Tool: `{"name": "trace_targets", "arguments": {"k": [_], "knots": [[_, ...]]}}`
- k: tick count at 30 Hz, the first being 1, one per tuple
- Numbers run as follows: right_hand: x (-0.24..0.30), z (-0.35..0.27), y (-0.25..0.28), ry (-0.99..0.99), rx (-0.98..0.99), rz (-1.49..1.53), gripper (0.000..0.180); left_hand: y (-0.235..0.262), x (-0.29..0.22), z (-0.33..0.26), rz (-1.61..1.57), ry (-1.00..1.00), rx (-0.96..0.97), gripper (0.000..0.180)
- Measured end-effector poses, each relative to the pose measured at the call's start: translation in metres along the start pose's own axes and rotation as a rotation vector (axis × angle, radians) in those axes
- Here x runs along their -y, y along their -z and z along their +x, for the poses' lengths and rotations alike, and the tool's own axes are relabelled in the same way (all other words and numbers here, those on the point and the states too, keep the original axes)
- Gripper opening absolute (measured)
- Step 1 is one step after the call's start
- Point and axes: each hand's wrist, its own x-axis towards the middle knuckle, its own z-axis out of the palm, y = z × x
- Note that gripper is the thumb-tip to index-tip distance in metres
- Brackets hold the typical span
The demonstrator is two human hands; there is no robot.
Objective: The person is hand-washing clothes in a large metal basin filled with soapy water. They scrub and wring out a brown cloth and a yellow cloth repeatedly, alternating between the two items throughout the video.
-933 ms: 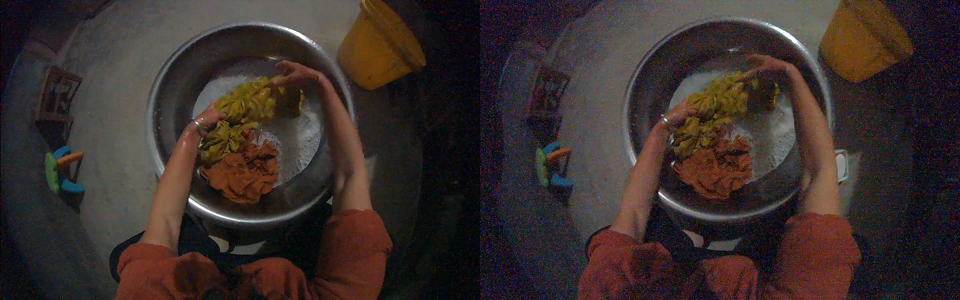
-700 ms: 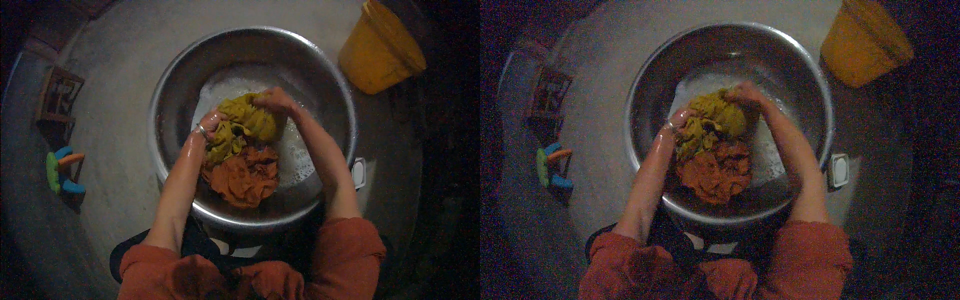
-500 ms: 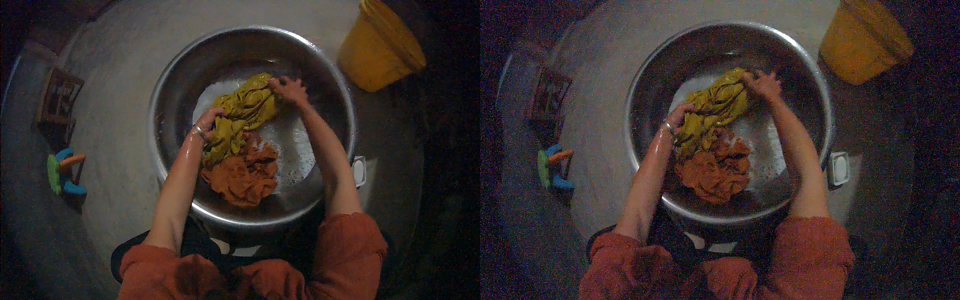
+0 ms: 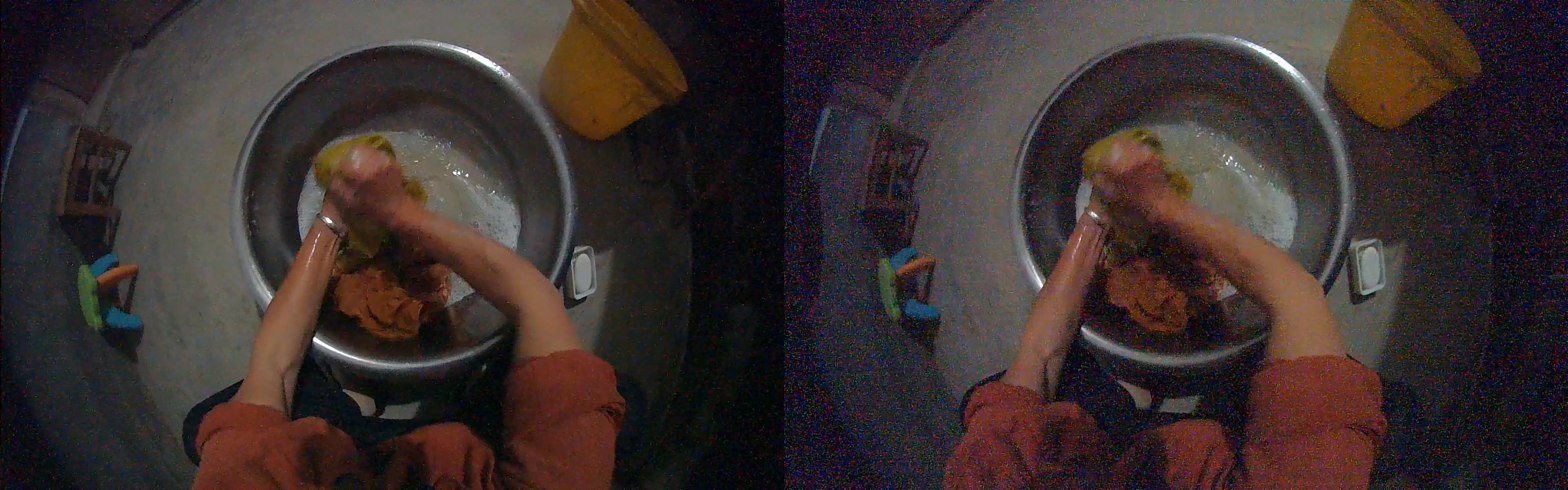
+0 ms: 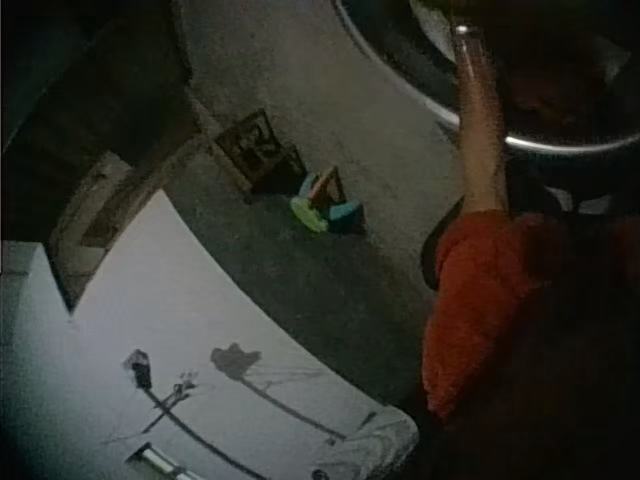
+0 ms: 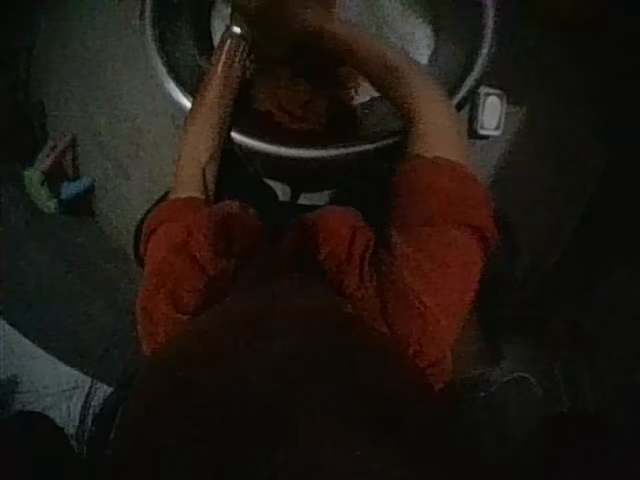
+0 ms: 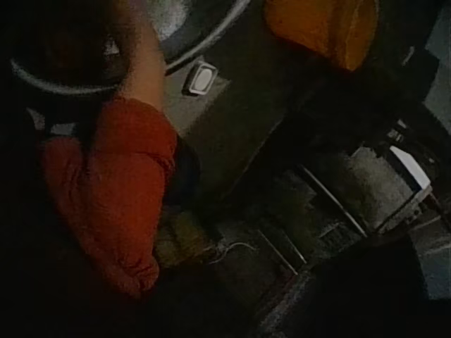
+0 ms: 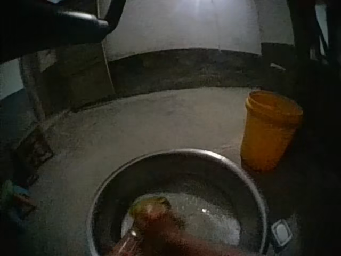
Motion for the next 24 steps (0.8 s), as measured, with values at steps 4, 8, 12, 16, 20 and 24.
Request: {"name": "trace_targets", "arguments": {"k": [4, 8, 12, 16, 20, 24], "knots": [[-0.130, 0.001, 0.013, -0.586, 0.081, -0.207, 0.037, -0.067, -0.040, -0.022, -0.179, 0.182, 0.057, 0.041], [-0.146, -0.017, 0.035, -0.893, 0.024, -0.563, 0.059, -0.011, 0.001, 0.000, -0.173, 0.355, 0.007, 0.063], [-0.111, -0.038, 0.008, -0.661, 0.295, 0.103, 0.051, -0.020, 0.007, 0.009, -0.262, 0.215, 0.082, 0.064], [0.032, -0.028, 0.016, -0.059, 0.192, 0.117, 0.029, 0.016, 0.004, -0.002, -0.177, 0.176, 0.050, 0.050], [0.028, -0.027, 0.001, 0.106, 0.105, -0.013, 0.021, -0.016, -0.012, -0.017, -0.317, 0.239, -0.151, 0.043], [-0.056, 0.022, -0.009, -0.172, 0.022, -0.062, 0.026, -0.026, -0.017, -0.011, -0.196, 0.152, -0.183, 0.043]]}}
